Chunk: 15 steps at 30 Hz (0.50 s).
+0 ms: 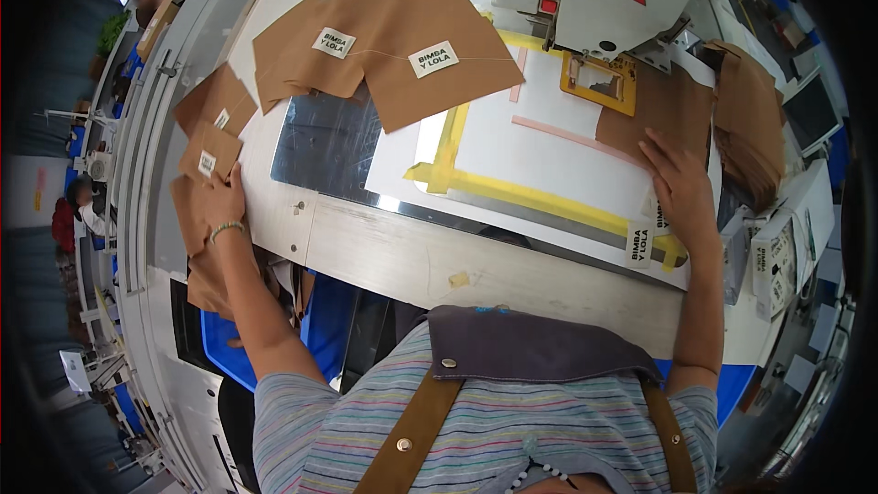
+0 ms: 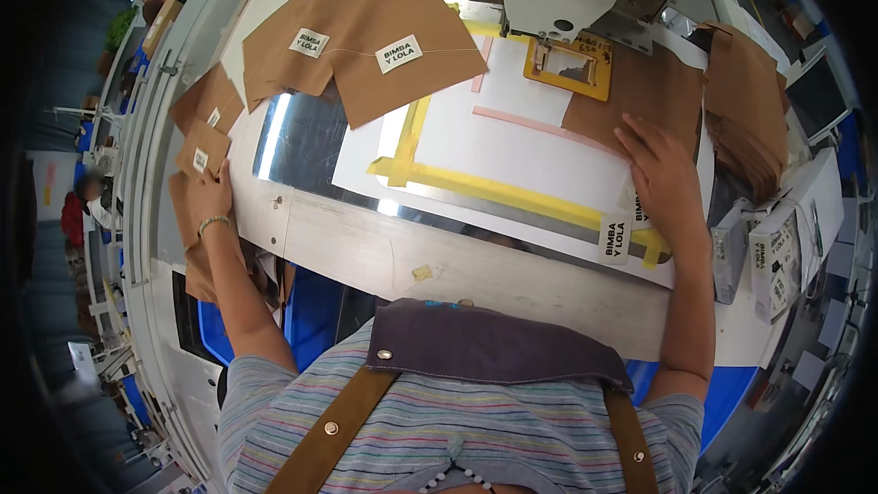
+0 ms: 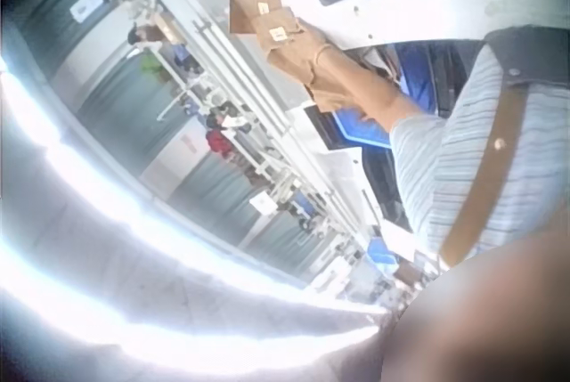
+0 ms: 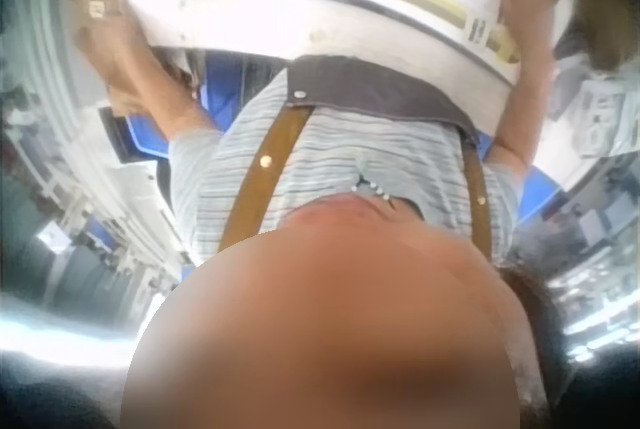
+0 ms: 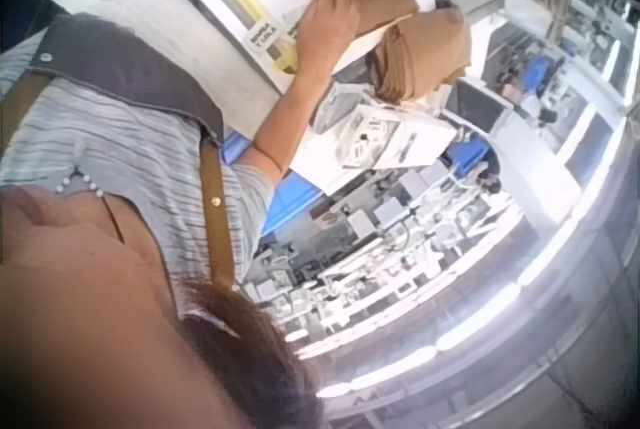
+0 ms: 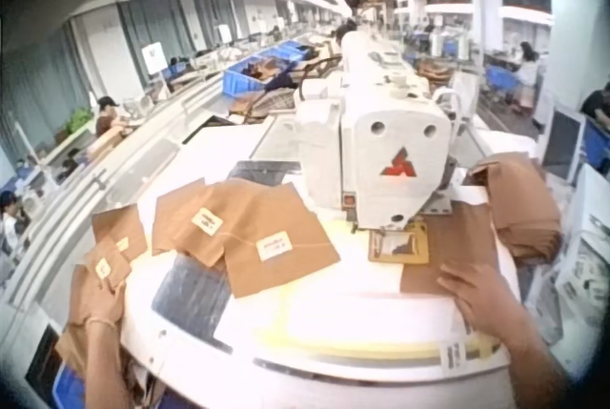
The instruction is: Sewing brand labels onto square pieces of material using an industrial sewing machine.
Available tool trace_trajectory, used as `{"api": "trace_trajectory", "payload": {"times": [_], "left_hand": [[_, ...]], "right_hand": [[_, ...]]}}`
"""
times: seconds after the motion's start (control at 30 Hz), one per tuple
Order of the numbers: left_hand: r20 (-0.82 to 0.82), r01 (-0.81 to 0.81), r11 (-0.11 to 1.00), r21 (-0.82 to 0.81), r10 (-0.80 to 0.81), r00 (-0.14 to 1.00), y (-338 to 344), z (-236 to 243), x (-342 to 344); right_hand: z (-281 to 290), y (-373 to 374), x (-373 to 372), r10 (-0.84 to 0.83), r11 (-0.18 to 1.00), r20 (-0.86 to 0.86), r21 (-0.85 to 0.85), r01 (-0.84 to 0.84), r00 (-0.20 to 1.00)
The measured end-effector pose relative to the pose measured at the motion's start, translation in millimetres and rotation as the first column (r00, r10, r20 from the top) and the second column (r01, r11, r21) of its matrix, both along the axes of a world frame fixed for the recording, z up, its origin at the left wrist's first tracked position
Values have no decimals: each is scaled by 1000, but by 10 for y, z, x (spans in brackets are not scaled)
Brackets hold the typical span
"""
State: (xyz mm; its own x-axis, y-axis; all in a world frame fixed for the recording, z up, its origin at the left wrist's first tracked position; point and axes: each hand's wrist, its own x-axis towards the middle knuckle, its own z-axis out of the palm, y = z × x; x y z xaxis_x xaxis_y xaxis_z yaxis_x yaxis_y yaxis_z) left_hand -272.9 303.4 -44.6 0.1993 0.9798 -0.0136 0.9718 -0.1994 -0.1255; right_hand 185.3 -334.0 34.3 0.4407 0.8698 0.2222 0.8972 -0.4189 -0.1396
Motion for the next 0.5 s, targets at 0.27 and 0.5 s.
{"api": "trace_trajectory", "payload": {"times": [0.27, 0.5], "left_hand": [[-133, -64, 977, 204, 93, 987, -315, 338, -520], [337, 618, 607, 500, -794, 507, -1423, 707, 1649]], "right_hand": [[82, -18, 4, 9, 999, -71, 33, -7, 997], [71, -44, 40, -7, 1000, 50, 26, 6, 999]]}}
